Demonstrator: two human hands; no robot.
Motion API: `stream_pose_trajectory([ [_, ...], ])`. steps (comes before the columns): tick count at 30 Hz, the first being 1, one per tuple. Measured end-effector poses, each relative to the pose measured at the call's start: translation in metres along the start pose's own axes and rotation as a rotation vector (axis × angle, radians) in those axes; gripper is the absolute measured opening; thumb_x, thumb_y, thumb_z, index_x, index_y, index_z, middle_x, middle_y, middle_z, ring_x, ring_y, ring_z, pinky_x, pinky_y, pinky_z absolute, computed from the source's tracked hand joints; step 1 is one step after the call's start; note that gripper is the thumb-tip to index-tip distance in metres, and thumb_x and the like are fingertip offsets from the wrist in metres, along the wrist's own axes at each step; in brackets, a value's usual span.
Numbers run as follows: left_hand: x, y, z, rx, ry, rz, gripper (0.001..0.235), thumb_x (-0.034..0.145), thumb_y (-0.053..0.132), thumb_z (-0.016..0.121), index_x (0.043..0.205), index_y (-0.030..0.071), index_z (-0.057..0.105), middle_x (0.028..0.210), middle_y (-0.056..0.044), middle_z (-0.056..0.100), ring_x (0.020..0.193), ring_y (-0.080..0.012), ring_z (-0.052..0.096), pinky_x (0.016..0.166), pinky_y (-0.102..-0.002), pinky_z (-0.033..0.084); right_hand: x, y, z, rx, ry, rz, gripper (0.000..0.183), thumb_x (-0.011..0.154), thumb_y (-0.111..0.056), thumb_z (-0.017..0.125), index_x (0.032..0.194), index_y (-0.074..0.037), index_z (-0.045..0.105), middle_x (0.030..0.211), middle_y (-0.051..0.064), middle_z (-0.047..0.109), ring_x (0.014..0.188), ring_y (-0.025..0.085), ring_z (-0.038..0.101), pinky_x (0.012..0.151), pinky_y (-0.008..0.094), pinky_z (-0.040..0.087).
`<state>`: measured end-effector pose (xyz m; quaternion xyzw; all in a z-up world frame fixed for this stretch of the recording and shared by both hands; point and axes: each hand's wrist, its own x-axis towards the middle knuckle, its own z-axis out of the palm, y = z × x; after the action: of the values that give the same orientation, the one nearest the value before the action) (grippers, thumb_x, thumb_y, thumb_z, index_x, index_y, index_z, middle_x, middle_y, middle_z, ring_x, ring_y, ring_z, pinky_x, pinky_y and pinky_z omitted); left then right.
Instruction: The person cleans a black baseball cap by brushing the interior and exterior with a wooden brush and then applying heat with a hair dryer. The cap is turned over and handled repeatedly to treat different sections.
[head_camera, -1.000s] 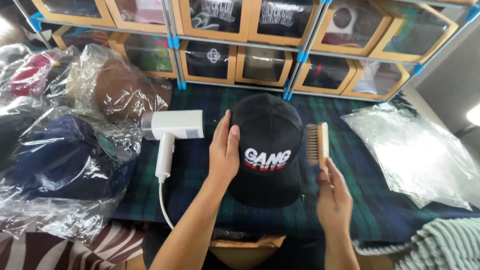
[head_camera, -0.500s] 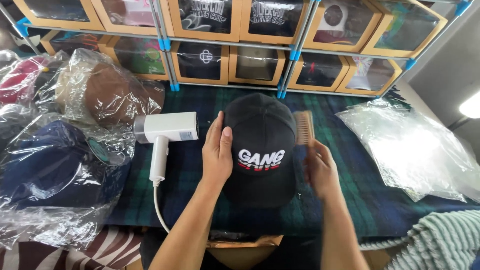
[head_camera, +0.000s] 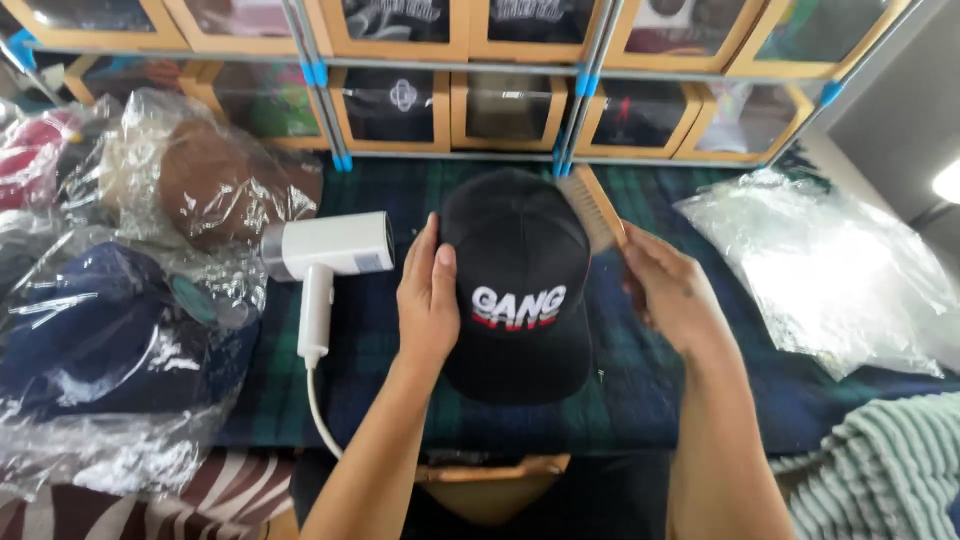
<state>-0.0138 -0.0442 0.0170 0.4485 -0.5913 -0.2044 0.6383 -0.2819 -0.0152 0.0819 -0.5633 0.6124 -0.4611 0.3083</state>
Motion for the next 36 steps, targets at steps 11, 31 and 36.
stream_pose_trajectory([
  [11, -0.003, -0.001, 0.002, -0.022, -0.014, 0.015, 0.056, 0.107, 0.039, 0.041, 0.148, 0.001, 0.048, 0.15, -0.018, 0.054, 0.144, -0.0306, 0.047, 0.12, -0.041, 0.037, -0.091, 0.061, 0.067, 0.2, 0.247, 0.025, 0.042, 0.105, -0.029, 0.045, 0.144, -0.014, 0.051, 0.082, 0.002, 0.057, 0.045, 0.011, 0.048, 0.04, 0.027, 0.039],
  [31, -0.003, 0.001, 0.0, -0.009, 0.013, -0.102, 0.052, 0.109, 0.041, 0.042, 0.154, 0.017, 0.049, 0.145, -0.02, 0.057, 0.136, -0.0416, 0.052, 0.113, -0.052, 0.042, 0.045, 0.059, 0.009, -0.012, -0.247, 0.246, 0.04, 0.099, -0.018, 0.056, 0.136, -0.006, 0.065, 0.068, 0.018, 0.062, 0.037, 0.016, 0.044, 0.026, 0.025, 0.034],
  [36, 0.008, 0.072, 0.001, -0.01, 0.167, 0.504, 0.038, 0.094, 0.013, 0.07, 0.129, 0.0, 0.068, 0.107, -0.011, 0.073, 0.095, -0.0304, 0.067, 0.087, -0.037, 0.055, -0.011, -0.017, 0.029, 0.182, 0.403, -0.35, 0.04, 0.101, -0.014, 0.071, 0.137, -0.003, 0.059, 0.098, 0.015, 0.068, 0.061, 0.017, 0.059, 0.053, 0.029, 0.049],
])
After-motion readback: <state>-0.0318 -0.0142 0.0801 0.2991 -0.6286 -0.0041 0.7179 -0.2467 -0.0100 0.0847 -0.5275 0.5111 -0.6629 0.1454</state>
